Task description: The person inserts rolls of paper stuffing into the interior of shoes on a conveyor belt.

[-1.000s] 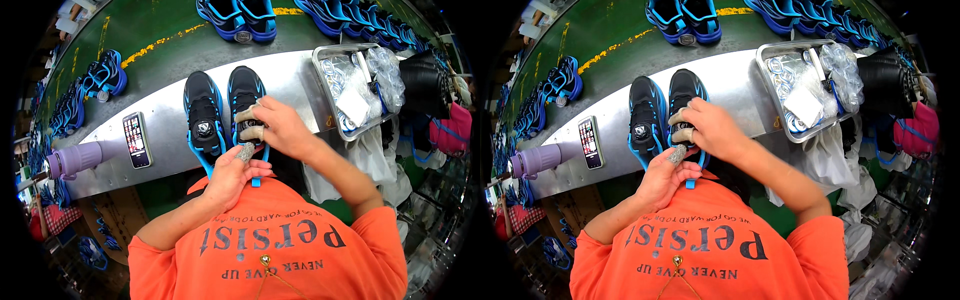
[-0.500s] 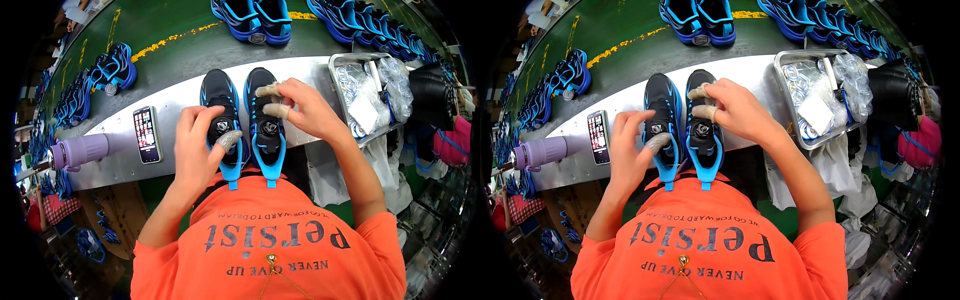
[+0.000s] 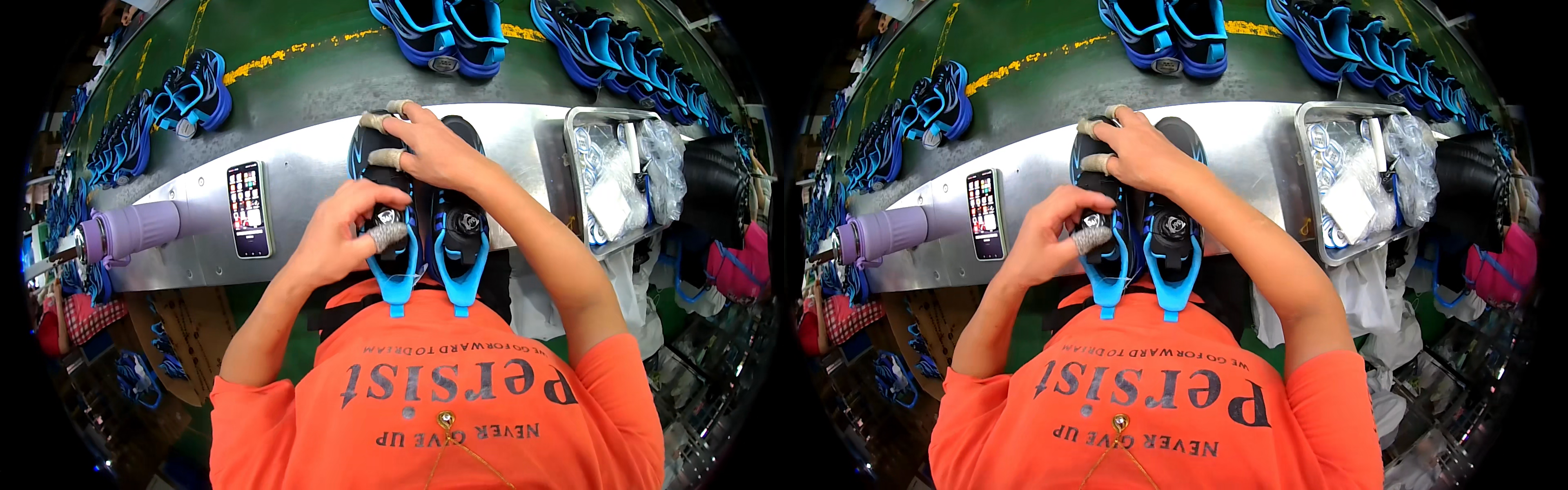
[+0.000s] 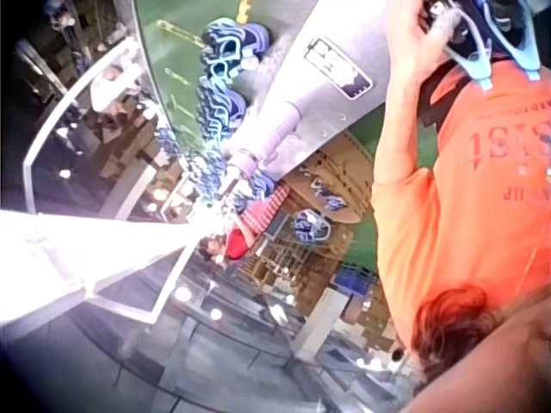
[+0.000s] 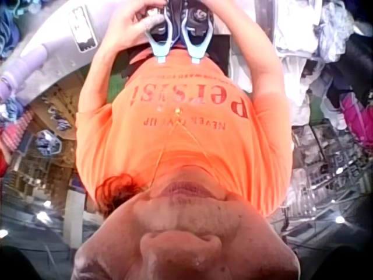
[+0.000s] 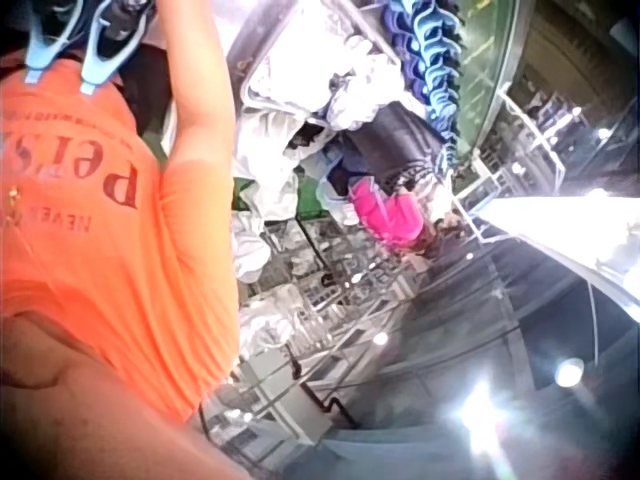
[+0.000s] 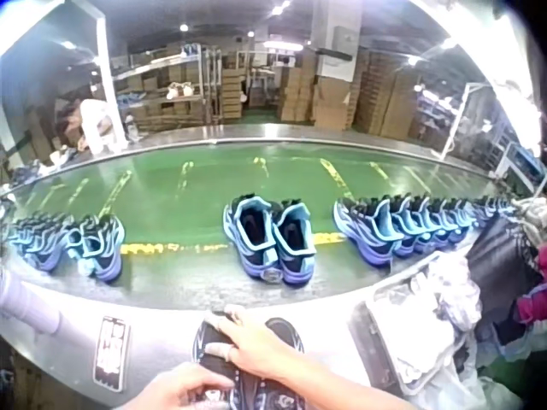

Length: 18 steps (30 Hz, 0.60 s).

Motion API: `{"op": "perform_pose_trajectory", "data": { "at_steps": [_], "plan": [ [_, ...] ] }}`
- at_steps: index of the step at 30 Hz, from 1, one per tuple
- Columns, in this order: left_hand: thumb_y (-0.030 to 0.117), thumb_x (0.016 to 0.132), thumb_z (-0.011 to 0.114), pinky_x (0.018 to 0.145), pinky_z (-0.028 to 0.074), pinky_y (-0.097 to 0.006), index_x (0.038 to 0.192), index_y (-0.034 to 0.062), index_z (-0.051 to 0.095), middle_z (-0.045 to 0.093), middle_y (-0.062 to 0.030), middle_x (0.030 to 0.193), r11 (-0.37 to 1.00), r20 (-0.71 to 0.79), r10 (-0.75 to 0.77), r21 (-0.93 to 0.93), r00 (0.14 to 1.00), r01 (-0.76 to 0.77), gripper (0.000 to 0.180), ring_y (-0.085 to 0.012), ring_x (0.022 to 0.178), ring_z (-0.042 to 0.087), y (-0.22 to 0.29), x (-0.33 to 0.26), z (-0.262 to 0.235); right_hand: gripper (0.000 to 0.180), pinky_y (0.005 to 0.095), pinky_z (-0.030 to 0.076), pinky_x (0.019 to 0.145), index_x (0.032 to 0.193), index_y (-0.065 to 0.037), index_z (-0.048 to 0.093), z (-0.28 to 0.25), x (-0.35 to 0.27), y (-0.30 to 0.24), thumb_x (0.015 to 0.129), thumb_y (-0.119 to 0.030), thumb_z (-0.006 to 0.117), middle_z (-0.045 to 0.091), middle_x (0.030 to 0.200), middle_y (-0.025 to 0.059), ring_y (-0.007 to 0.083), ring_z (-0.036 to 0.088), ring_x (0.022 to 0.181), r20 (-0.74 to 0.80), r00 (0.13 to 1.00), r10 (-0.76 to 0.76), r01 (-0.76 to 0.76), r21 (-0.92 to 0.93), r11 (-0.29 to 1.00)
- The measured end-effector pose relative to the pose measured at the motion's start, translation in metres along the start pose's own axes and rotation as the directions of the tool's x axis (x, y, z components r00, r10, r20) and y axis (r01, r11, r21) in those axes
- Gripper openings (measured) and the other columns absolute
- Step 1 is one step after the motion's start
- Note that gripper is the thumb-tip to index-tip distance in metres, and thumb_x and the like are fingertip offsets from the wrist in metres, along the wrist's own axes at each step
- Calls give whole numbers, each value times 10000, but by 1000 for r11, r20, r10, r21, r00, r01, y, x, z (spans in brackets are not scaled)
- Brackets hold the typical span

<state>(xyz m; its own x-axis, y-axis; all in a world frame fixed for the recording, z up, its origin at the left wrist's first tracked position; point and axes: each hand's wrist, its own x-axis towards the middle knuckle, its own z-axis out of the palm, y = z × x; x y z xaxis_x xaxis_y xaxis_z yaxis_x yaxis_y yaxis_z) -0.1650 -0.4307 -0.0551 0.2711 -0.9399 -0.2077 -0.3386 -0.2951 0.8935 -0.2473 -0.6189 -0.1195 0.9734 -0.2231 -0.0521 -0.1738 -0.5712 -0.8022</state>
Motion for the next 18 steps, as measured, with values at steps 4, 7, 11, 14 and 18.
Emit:
{"op": "perform_pose_trajectory", "data": {
  "at_steps": [4,7,11,14,18],
  "plan": [
    [68,809,706,752,481,-273,1083,58,657,653,-77,1058,997,-141,69,38,988,-64,279,-177,850,591,7,-16,5,291,415,478,878,1135,-140,712,-19,-15,-10,860,-231,696,617,1031,161,333,586,1001,-102,990,-94,99,40,994],
    [116,934,631,749,512,-278,1047,0,639,659,-131,1137,955,-293,-252,-228,922,189,162,-189,904,638,18,-44,13,280,354,475,832,1133,-157,725,-43,-31,-29,855,-176,704,605,936,95,252,586,888,82,995,-56,41,174,984],
    [241,1020,534,691,552,-307,1131,-63,591,639,-143,1096,302,268,-556,-817,787,492,329,-221,944,666,24,-59,22,426,357,463,834,1218,-145,666,-44,-50,-42,800,-94,727,544,885,85,271,568,910,256,946,-201,148,210,966],
    [235,1020,532,696,550,-306,1175,-59,570,637,-138,1124,171,196,-563,-923,803,345,334,-234,950,664,20,-53,49,361,389,477,764,1165,-131,670,-29,-58,-46,808,-106,721,540,866,101,299,577,865,123,970,-208,191,135,972],
    [147,1026,472,750,557,-314,1190,-33,533,659,-270,1055,120,177,-546,-951,819,285,251,-217,787,666,21,-53,58,360,376,482,724,1135,-101,676,-16,-72,-58,782,-120,743,547,866,100,293,584,827,-17,998,-65,65,2,998]
  ]
}}
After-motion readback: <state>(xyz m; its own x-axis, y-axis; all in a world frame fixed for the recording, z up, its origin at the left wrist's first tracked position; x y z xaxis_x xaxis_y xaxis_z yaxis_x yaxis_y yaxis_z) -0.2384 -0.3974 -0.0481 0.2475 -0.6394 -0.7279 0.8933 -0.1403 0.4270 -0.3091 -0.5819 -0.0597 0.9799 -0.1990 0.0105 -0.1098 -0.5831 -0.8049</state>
